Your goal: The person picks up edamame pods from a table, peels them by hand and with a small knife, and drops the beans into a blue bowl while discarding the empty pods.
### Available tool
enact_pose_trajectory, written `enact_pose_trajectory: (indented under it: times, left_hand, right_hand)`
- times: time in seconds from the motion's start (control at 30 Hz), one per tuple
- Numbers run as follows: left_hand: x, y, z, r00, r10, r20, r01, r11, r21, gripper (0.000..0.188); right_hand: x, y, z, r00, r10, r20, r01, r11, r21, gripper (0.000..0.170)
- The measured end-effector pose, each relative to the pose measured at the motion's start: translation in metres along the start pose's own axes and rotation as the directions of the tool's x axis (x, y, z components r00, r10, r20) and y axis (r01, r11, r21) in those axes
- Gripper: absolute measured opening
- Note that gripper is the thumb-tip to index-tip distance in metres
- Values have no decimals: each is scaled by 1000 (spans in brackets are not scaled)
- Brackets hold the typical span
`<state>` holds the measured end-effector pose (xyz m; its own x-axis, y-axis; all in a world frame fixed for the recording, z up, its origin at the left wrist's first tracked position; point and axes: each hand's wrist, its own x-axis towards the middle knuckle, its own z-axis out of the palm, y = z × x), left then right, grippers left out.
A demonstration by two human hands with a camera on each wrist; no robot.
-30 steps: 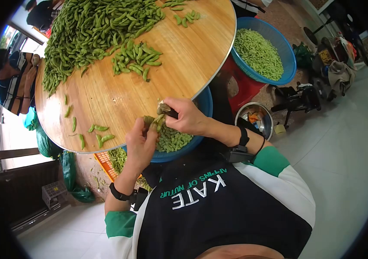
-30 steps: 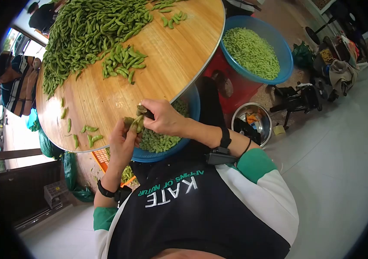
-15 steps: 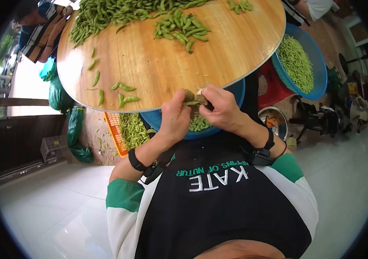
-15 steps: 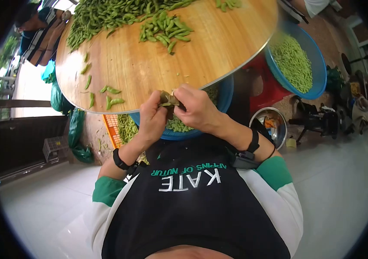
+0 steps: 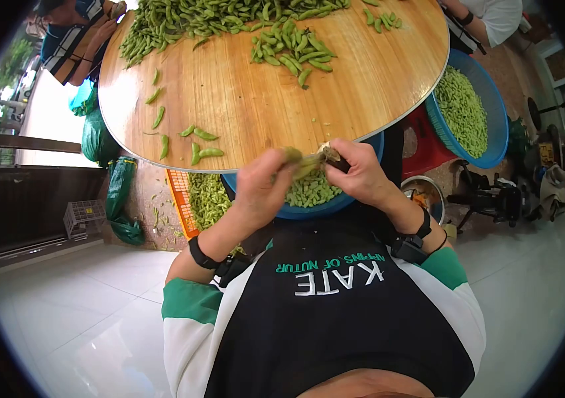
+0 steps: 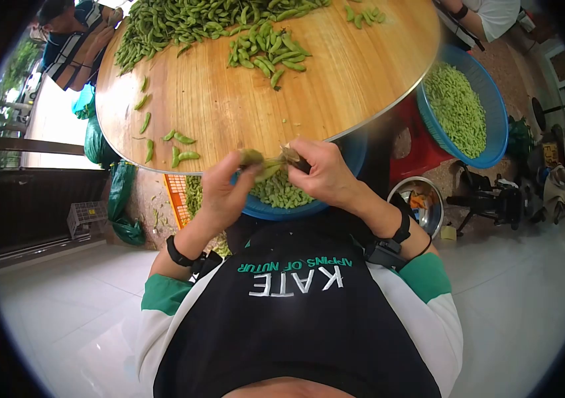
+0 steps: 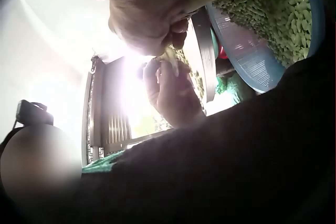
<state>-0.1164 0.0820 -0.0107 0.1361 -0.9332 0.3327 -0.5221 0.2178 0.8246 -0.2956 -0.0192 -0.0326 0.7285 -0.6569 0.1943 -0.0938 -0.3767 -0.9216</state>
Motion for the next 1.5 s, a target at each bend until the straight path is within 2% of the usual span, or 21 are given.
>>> enact_pose_trajectory:
  times: [0.13,0.17,0.2,0.23,0.3,0.37,0.4,0.47,0.6,0.67,0.7,0.77,0.8,0.83,0.87,0.9,0.93,0.97,1.0,1.2,1.5]
  left_hand:
    - [17,-6,-42,993,-93,-71,104,980,171,6]
    - [26,-13,-51,997,27,-79,16,864,502,8]
    - [35,-18,-56,989,140,-45,-55,635,771,10]
    - [44,-26,-55,989,142,-45,-55,631,774,10]
    - [67,-47,-50,988,145,-53,-87,807,585,13]
    - [94,-61,-36,978,195,72,-202,817,540,15]
    - [108,-70,-27,978,197,70,-203,819,537,15]
    - [133,-87,-10,960,242,138,-275,750,602,20]
    - [159,-98,0,940,312,136,-326,709,626,21]
    - [163,-99,-2,952,247,182,-304,694,652,17]
    - [159,-97,-1,952,247,180,-303,695,652,17]
    - [149,-92,2,907,413,84,-383,723,574,13]
    - [142,-84,2,904,418,91,-391,721,572,13]
    - [133,-72,1,986,152,74,-168,928,333,11]
    - [123,-60,0,983,-126,131,116,990,76,11]
    - [113,-49,0,983,-128,134,119,990,76,11]
    - [103,-38,2,943,-256,212,303,923,-236,12]
    - [94,-29,2,882,-343,322,467,728,-502,14]
    - [87,-22,0,837,-389,386,545,663,-514,14]
    - [61,-20,9,828,-465,312,552,582,-597,11]
    - [53,-26,12,852,-439,287,495,492,-716,6]
  right_hand:
    - [2,7,0,992,-89,93,77,989,127,9]
    - [2,7,1,991,-94,90,81,988,129,9]
    - [2,5,3,988,-112,108,99,988,121,11]
    - [3,5,5,983,-132,126,118,987,113,12]
    - [5,5,4,985,-95,146,77,989,129,16]
    - [5,6,6,985,-51,167,7,967,253,17]
    - [5,3,3,985,-49,168,6,969,248,17]
    - [6,-5,-4,939,223,261,-300,903,307,19]
    - [2,3,-8,966,216,143,-255,886,388,22]
    - [2,12,-13,932,272,239,-361,665,653,30]
    - [3,10,-13,932,271,240,-362,667,652,30]
    - [11,4,-15,940,314,136,-310,608,731,37]
    - [14,7,-16,949,296,107,-273,608,746,40]
    - [16,7,-16,949,298,102,-271,606,748,40]
    - [18,7,-15,953,293,72,-237,582,778,40]
    - [20,6,-13,957,289,41,-203,557,805,40]
    - [21,6,-12,956,292,41,-204,554,807,40]
    - [23,5,-12,958,276,78,-215,513,831,39]
    - [22,4,-11,959,258,115,-228,471,852,38]
    - [18,6,-4,963,156,221,-263,341,903,39]
    - [15,-1,2,948,209,238,-296,314,902,36]
